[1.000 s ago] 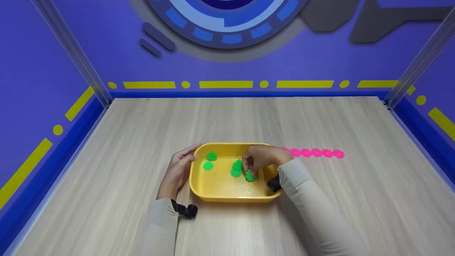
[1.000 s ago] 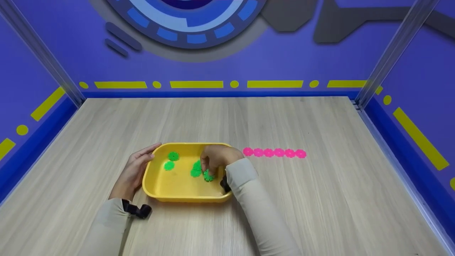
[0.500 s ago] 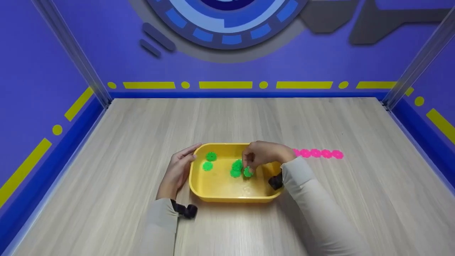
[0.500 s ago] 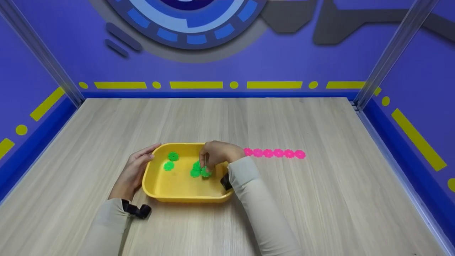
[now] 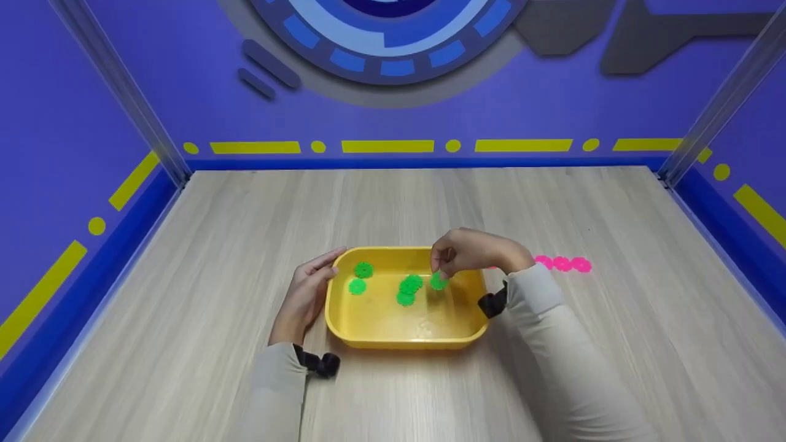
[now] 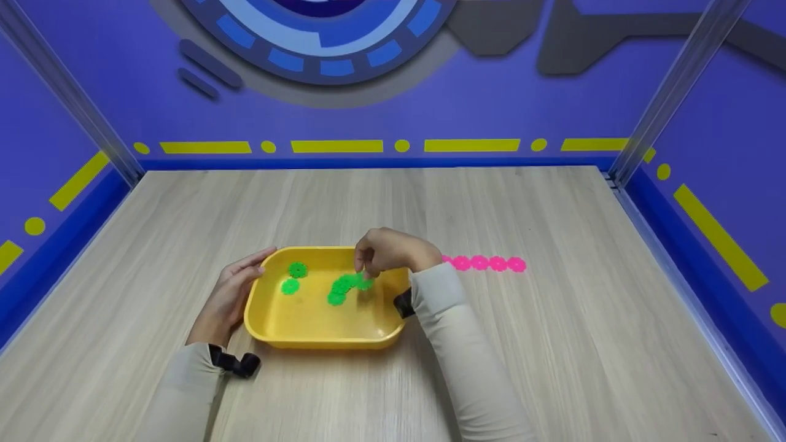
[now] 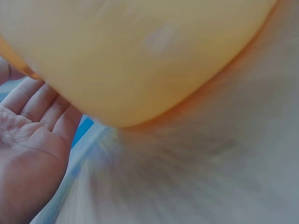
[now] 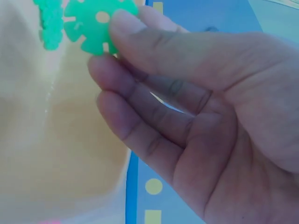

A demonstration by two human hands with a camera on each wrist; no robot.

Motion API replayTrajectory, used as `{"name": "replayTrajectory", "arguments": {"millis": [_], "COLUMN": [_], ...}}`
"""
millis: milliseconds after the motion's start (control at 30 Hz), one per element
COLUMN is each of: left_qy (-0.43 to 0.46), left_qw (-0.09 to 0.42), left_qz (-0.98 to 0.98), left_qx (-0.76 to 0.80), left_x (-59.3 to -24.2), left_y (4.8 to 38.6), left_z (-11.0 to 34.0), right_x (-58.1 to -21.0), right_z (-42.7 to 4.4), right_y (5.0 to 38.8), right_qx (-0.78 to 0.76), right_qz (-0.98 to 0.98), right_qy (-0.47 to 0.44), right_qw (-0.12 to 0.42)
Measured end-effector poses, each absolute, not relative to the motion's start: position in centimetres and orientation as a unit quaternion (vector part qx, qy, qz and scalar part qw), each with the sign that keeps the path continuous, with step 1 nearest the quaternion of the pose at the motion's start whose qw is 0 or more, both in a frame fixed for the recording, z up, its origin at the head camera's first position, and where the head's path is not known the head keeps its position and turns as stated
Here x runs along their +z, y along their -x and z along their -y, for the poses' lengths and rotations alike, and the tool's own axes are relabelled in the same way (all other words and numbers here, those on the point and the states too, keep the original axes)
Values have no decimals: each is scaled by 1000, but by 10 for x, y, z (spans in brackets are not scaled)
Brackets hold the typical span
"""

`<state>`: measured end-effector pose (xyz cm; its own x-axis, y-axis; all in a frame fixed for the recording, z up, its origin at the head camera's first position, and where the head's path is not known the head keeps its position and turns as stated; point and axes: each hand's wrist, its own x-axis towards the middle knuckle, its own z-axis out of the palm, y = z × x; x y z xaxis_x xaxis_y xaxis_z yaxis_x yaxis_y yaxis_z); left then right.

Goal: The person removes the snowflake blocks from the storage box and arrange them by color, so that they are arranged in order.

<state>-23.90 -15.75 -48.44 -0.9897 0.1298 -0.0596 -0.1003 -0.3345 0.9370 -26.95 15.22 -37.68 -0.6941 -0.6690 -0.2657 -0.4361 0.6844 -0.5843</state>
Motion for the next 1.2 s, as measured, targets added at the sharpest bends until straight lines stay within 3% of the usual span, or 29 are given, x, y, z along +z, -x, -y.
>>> {"name": "replayTrajectory", "arguments": {"millis": [1200], "left_qy": [-6], "left_qw": [70], "left_qz": [-578], "left_qx": [813], "left_x": [-483], "left_y": [238], "left_z": [158], "right_x": [-379], "right_z": [-228], "right_y": [276], "right_qx": [-315], "right_qz": [-906], "right_qy": [226], "right_qw": [169]}}
